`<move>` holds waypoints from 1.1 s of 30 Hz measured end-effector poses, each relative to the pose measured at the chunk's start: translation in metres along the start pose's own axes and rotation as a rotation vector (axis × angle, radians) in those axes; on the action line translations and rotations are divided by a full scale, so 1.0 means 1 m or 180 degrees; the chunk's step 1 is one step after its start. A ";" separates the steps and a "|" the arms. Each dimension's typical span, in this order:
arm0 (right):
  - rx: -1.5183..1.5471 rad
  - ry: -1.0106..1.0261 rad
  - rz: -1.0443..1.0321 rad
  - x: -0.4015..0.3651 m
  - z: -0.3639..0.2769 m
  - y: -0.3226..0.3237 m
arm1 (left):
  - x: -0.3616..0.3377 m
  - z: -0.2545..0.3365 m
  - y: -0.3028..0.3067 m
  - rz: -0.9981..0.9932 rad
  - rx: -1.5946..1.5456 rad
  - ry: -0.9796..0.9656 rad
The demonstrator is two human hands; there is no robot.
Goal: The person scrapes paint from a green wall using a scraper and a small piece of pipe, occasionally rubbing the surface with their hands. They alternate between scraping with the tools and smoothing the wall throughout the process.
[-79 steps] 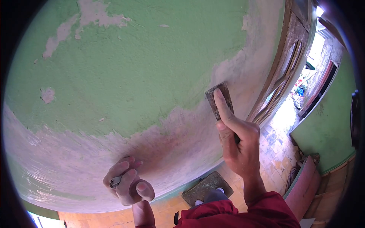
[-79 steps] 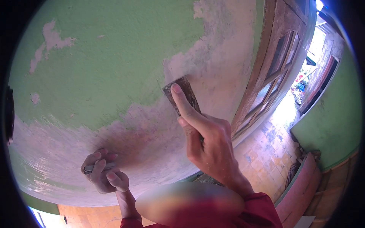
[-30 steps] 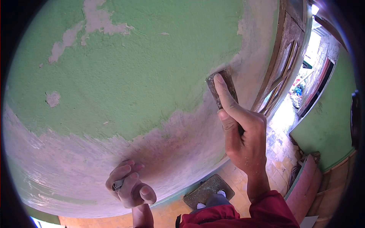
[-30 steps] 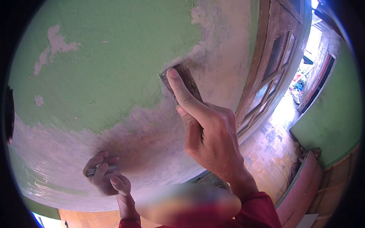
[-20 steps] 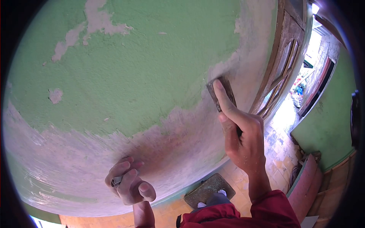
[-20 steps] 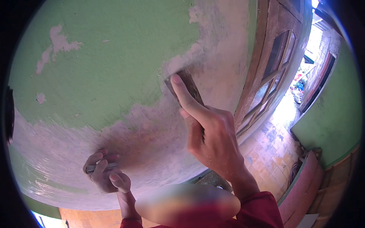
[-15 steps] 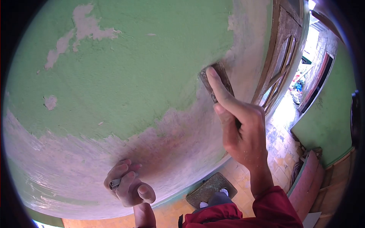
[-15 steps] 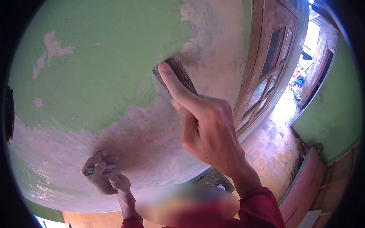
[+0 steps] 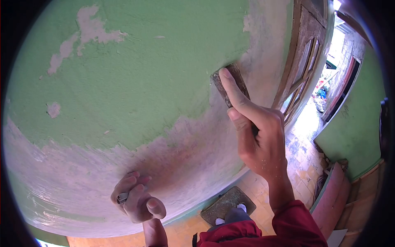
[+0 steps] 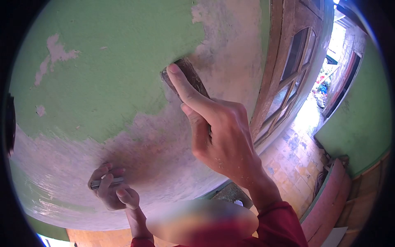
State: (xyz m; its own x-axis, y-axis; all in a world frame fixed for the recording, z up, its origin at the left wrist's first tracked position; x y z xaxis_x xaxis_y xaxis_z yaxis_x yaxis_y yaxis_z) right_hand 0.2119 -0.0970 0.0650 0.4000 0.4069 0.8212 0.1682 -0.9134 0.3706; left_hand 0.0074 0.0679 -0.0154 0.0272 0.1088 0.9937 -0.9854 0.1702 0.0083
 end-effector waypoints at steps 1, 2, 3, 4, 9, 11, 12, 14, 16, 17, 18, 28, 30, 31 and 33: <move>-0.0004 0.0017 -0.0038 -0.003 0.002 -0.002 | 0.000 0.000 0.000 0.0015 0.0005 0.0001; 0.0001 0.0031 -0.0077 -0.005 0.002 -0.004 | 0.000 0.000 0.000 -0.0018 0.0044 0.0034; 0.0012 0.0019 -0.0076 -0.009 0.003 -0.004 | 0.000 0.000 0.002 -0.0076 0.0077 0.0065; -0.0051 -0.0002 -0.0180 -0.012 0.004 -0.005 | 0.001 -0.001 0.001 -0.0079 0.0078 0.0054; -0.0165 0.0225 -0.0181 -0.007 -0.002 -0.006 | -0.001 0.001 -0.001 -0.0003 0.0067 0.0079; 0.0017 0.0071 -0.0091 -0.017 0.003 -0.011 | 0.001 0.003 -0.001 -0.0029 0.0075 0.0067; 0.0084 0.0021 -0.0059 -0.019 0.004 -0.012 | 0.001 0.003 -0.002 -0.0045 0.0072 0.0061; 0.0019 0.0039 -0.0179 -0.013 0.003 -0.008 | 0.003 0.004 -0.001 -0.0071 0.0106 0.0023; 0.0001 0.0004 -0.0233 -0.014 0.003 -0.009 | 0.001 0.005 -0.005 -0.0062 0.0136 0.0014; 0.0015 -0.0034 -0.0240 -0.016 0.004 -0.010 | -0.002 0.003 -0.004 0.0023 0.0113 0.0047; 0.0029 -0.0071 -0.0246 -0.018 0.005 -0.011 | -0.002 0.002 -0.001 0.0072 0.0092 0.0076; 0.0025 -0.0046 -0.0185 -0.010 -0.001 -0.010 | 0.000 0.003 -0.001 -0.0008 0.0065 0.0006; 0.0098 0.0081 -0.0078 -0.001 -0.005 -0.007 | 0.002 0.005 -0.003 -0.0001 0.0092 -0.0033; 0.0118 0.0121 -0.0046 0.000 -0.006 -0.007 | 0.001 0.005 -0.003 0.0007 0.0083 -0.0034; 0.0188 0.0071 0.0041 -0.010 -0.001 -0.009 | 0.001 0.004 -0.001 0.0007 0.0097 0.0060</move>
State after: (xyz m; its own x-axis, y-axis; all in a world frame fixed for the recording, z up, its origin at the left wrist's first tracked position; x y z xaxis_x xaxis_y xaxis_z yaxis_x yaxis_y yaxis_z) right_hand 0.2055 -0.0925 0.0541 0.3824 0.3945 0.8355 0.2163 -0.9174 0.3342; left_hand 0.0081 0.0641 -0.0142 0.0278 0.1276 0.9914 -0.9901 0.1400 0.0098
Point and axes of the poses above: each hand's wrist, its own x-axis towards the middle knuckle, its own y-axis out of the back of the hand, z = x × y, the point moved 7 cm from there along x, towards the middle knuckle, and after that the axes turned 5 degrees about y, right-handed, at the moved point
